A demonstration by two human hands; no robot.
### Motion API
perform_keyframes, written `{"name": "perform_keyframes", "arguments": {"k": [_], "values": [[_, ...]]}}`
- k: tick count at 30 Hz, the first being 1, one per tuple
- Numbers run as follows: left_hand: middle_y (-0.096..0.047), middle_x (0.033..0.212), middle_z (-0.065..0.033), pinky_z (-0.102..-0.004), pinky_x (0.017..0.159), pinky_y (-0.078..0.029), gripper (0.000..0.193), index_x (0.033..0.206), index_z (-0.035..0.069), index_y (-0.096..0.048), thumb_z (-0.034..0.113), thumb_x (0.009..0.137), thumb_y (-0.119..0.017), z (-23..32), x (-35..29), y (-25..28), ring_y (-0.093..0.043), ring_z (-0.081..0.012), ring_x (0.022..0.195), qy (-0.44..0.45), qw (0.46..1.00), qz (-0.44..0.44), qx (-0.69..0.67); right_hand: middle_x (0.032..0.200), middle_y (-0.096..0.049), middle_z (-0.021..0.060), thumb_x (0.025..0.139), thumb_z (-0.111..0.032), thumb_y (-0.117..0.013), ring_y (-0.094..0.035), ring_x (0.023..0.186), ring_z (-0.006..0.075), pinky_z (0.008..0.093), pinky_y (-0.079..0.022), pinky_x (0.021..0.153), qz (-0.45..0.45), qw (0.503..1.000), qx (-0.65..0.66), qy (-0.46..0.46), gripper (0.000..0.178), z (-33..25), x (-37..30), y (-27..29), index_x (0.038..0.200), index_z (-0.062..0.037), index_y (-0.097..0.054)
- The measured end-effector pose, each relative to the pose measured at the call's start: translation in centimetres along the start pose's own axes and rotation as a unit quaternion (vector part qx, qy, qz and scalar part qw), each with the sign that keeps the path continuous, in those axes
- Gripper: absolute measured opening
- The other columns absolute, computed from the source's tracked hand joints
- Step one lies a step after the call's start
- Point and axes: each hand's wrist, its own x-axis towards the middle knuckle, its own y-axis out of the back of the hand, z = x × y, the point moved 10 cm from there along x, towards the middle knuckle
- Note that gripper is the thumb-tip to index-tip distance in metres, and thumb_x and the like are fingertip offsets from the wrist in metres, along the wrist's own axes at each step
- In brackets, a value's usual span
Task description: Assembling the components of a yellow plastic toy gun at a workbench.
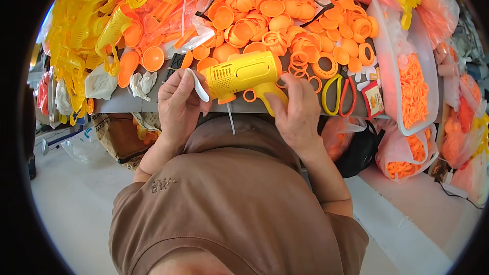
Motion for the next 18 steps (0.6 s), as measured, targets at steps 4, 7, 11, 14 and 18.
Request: {"name": "perform_keyframes", "arguments": {"k": [4, 7, 11, 14, 18], "values": [[-0.062, 0.074, -0.0098, -0.0238, 0.050, -0.045, 0.016, 0.091, -0.003, -0.057, 0.010, 0.094, -0.050, 0.3, 0.1, -0.7, -0.057, -0.0129, 0.056, -0.022, 0.998, -0.009, 0.055, 0.080, -0.055, 0.0104, 0.076, -0.019, -0.072, -0.054, 0.070, 0.0251, 0.0354, -0.044, 0.063, -0.010, 1.000, 0.005, -0.020, 0.043, 0.0, -0.2, -1.3, 0.110, -0.0027, -0.052], [-0.062, 0.073, -0.0106, -0.0238, 0.053, -0.046, 0.007, 0.085, -0.004, -0.057, 0.002, 0.089, -0.054, 1.2, -0.2, -0.3, -0.058, -0.0130, 0.057, -0.087, 0.983, 0.010, 0.162, 0.081, -0.056, 0.0112, 0.076, -0.022, -0.071, -0.056, 0.073, 0.0292, 0.0396, -0.042, 0.066, -0.010, 1.000, 0.019, -0.011, 0.044, -0.9, 0.2, -2.0, 0.109, -0.0029, -0.050], [-0.061, 0.072, -0.0091, -0.0222, 0.055, -0.044, 0.005, 0.085, -0.002, -0.056, 0.002, 0.087, -0.057, 1.3, 0.3, -0.9, -0.055, -0.0116, 0.057, -0.120, 0.978, -0.011, 0.169, 0.079, -0.055, 0.0107, 0.075, -0.019, -0.071, -0.056, 0.072, 0.0280, 0.0385, -0.043, 0.065, 0.018, 1.000, -0.001, -0.006, 0.043, -1.4, 0.4, -1.9, 0.108, -0.0012, -0.049], [-0.060, 0.071, -0.0084, -0.0214, 0.053, -0.042, 0.008, 0.085, -0.002, -0.055, 0.005, 0.088, -0.058, 1.1, 0.6, -1.0, -0.052, -0.0106, 0.057, -0.110, 0.980, -0.021, 0.164, 0.079, -0.056, 0.0111, 0.076, -0.018, -0.071, -0.057, 0.072, 0.0272, 0.0375, -0.043, 0.064, 0.023, 1.000, 0.006, -0.007, 0.042, -0.9, 0.5, -0.8, 0.107, -0.0006, -0.049], [-0.058, 0.070, -0.0075, -0.0209, 0.052, -0.039, 0.011, 0.085, -0.001, -0.054, 0.009, 0.090, -0.056, 1.0, 0.8, -1.5, -0.050, -0.0101, 0.056, -0.106, 0.985, -0.036, 0.133, 0.082, -0.056, 0.0119, 0.076, -0.019, -0.071, -0.058, 0.072, 0.0272, 0.0366, -0.045, 0.062, 0.013, 0.998, 0.068, -0.011, 0.040, -0.4, 0.5, 0.1, 0.105, -0.0002, -0.051]]}}
